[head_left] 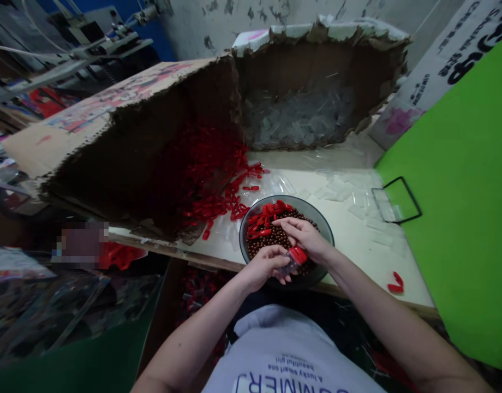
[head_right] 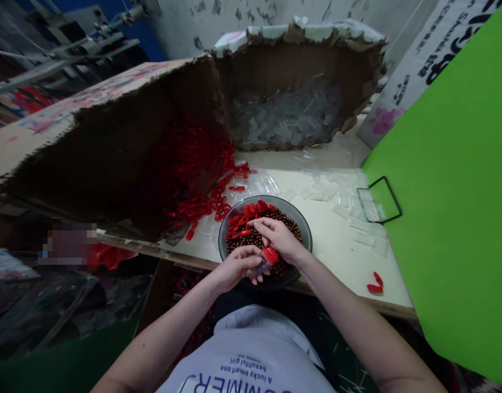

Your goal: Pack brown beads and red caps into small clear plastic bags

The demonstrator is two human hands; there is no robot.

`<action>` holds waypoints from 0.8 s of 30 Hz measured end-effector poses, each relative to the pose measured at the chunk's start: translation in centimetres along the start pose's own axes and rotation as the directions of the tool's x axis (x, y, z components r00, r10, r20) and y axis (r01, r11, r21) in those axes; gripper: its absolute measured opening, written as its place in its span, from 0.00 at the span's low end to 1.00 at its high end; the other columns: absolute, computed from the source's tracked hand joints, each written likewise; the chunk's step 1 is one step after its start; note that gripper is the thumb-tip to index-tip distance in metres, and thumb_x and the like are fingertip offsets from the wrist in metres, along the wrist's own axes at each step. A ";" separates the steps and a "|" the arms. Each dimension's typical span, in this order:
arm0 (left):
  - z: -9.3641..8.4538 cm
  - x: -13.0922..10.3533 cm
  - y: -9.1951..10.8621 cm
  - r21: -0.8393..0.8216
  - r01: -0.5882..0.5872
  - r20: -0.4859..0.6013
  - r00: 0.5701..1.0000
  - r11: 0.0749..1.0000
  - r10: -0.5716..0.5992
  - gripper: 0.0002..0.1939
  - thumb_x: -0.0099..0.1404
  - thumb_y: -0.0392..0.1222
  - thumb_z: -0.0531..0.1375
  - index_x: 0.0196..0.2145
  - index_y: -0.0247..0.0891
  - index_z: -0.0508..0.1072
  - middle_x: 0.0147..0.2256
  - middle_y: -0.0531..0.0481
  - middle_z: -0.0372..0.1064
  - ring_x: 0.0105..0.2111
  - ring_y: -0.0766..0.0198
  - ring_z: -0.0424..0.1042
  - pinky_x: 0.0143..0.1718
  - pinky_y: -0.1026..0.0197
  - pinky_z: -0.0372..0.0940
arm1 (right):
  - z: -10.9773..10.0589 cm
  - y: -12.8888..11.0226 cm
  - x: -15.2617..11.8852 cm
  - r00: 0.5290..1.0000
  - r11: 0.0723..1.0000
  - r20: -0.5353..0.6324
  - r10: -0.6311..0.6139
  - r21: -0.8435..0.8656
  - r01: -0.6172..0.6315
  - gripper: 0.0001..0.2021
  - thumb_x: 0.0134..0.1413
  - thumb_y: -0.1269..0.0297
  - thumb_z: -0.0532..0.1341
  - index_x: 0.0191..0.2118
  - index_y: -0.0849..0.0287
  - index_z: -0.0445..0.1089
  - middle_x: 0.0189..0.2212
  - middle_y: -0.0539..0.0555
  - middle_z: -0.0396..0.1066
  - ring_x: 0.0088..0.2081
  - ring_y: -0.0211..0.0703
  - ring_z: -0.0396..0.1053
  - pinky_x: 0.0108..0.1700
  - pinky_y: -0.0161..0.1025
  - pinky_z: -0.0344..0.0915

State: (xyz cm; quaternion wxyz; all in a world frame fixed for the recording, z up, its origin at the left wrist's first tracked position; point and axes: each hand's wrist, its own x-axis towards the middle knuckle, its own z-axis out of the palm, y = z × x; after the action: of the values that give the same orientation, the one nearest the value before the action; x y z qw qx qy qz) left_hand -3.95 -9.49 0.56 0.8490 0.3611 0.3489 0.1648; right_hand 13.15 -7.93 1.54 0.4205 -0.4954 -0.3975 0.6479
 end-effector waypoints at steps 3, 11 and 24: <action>1.0 0.4 -0.2 0.053 -0.054 -0.075 0.995 0.997 0.058 0.19 0.54 0.54 0.63 0.31 0.36 0.64 0.22 0.50 0.72 0.15 0.71 0.65 0.16 0.70 0.58 | 0.9 0.3 -0.1 0.990 0.995 -0.107 -0.092 -0.053 0.086 0.17 0.53 0.53 0.61 0.43 0.60 0.74 0.17 0.44 0.56 0.20 0.31 0.49 0.21 0.32 0.46; 2.8 1.1 -0.7 0.261 -0.205 -0.253 0.928 0.943 0.272 0.21 0.63 0.58 0.53 0.26 0.36 0.64 0.14 0.58 0.60 0.11 0.73 0.55 0.12 0.70 0.49 | 2.5 0.9 -1.2 0.997 0.984 -0.080 0.006 0.179 0.009 0.22 0.57 0.48 0.54 0.47 0.60 0.72 0.24 0.48 0.58 0.23 0.34 0.54 0.25 0.32 0.55; 2.4 0.7 -1.2 0.362 -0.129 -0.226 0.949 0.923 0.221 0.21 0.63 0.58 0.53 0.25 0.37 0.65 0.14 0.57 0.59 0.12 0.73 0.55 0.13 0.69 0.48 | 3.3 1.9 -2.5 0.993 0.948 -0.116 0.020 0.317 0.018 0.23 0.59 0.46 0.51 0.47 0.56 0.74 0.29 0.52 0.67 0.30 0.38 0.65 0.36 0.35 0.64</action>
State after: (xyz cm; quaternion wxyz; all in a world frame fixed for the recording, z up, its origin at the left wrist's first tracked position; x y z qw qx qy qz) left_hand -1.72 -11.13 0.58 0.7010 0.5083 0.4475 0.2234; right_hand 10.07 -11.25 1.16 0.5171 -0.4586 -0.2622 0.6735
